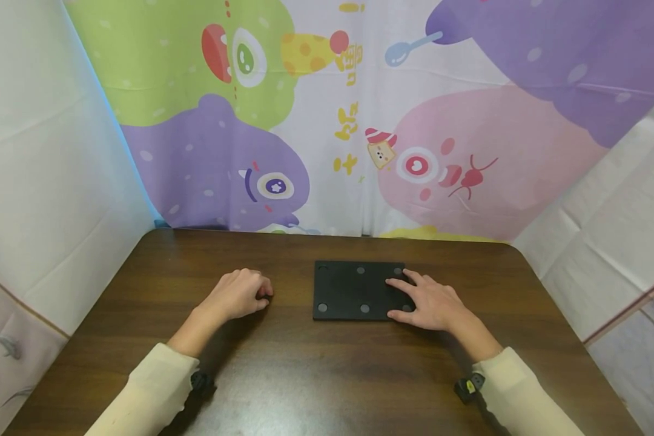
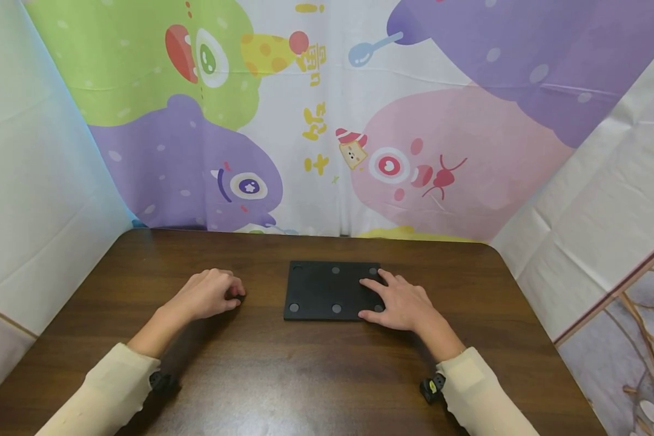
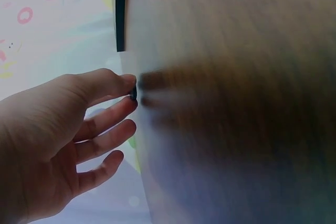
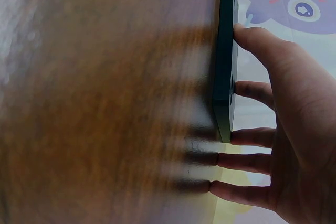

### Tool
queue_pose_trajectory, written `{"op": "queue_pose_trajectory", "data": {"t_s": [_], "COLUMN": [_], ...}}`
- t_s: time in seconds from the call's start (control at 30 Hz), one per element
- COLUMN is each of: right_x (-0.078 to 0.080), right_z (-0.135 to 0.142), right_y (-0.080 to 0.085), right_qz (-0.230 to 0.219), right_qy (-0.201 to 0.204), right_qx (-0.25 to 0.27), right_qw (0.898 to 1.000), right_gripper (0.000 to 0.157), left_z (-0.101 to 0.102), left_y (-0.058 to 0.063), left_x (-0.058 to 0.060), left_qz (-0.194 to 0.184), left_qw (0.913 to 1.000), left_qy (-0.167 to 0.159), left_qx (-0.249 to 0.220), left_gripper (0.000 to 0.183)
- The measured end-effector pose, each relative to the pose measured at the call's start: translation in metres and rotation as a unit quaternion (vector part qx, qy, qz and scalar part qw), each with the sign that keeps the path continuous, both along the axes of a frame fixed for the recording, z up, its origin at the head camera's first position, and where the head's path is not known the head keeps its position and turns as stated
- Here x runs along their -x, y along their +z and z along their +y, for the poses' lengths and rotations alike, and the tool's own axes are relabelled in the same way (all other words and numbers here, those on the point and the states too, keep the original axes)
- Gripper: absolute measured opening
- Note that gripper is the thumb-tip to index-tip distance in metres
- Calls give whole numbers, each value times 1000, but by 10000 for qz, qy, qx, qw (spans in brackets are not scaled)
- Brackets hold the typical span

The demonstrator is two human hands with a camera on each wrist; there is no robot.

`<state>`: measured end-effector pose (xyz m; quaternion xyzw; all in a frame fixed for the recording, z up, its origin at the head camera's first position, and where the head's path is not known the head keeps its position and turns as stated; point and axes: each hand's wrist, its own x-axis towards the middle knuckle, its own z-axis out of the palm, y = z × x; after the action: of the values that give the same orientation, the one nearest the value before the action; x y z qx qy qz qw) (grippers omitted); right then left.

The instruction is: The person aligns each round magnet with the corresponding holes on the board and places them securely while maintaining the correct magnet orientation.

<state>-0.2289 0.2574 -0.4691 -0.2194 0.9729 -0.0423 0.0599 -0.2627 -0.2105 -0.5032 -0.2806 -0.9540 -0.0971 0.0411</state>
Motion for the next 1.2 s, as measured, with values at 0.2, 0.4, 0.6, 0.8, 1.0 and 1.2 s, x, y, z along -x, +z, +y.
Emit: {"op": "queue_pose_trajectory", "data": {"t_s": [0.2, 0.4, 0.6, 0.8, 1.0, 1.2], "right_x": [-1, 1, 1, 1, 0, -1], "right_z": [0, 0, -1, -1, -1, -1], "right_y": [0, -1, -1, 0, 1, 1], "right_qz": [10, -2, -13, -19, -17, -26], "right_qy": [-3, -17, -25, -19, -12, -21], "right_qx": [-17, -2, 32, 21, 18, 21], "right_qw": [10000, 10000, 10000, 10000, 10000, 10000], "right_gripper": [83, 83, 83, 83, 83, 84], "left_z": [17, 22, 26, 30, 36, 40], "left_y": [43, 48, 49, 48, 50, 52], "left_x": [-23, -25, -23, -18, -16, -12], "left_qz": [-125, 0, 14, 85, 73, 105], "left_qw": [9997, 9994, 9994, 9994, 9995, 9996], "left_qy": [197, 332, 314, 304, 261, 218], "left_qx": [-41, -48, -108, -140, -156, -124], "left_gripper": [13, 12, 12, 12, 13, 12]}}
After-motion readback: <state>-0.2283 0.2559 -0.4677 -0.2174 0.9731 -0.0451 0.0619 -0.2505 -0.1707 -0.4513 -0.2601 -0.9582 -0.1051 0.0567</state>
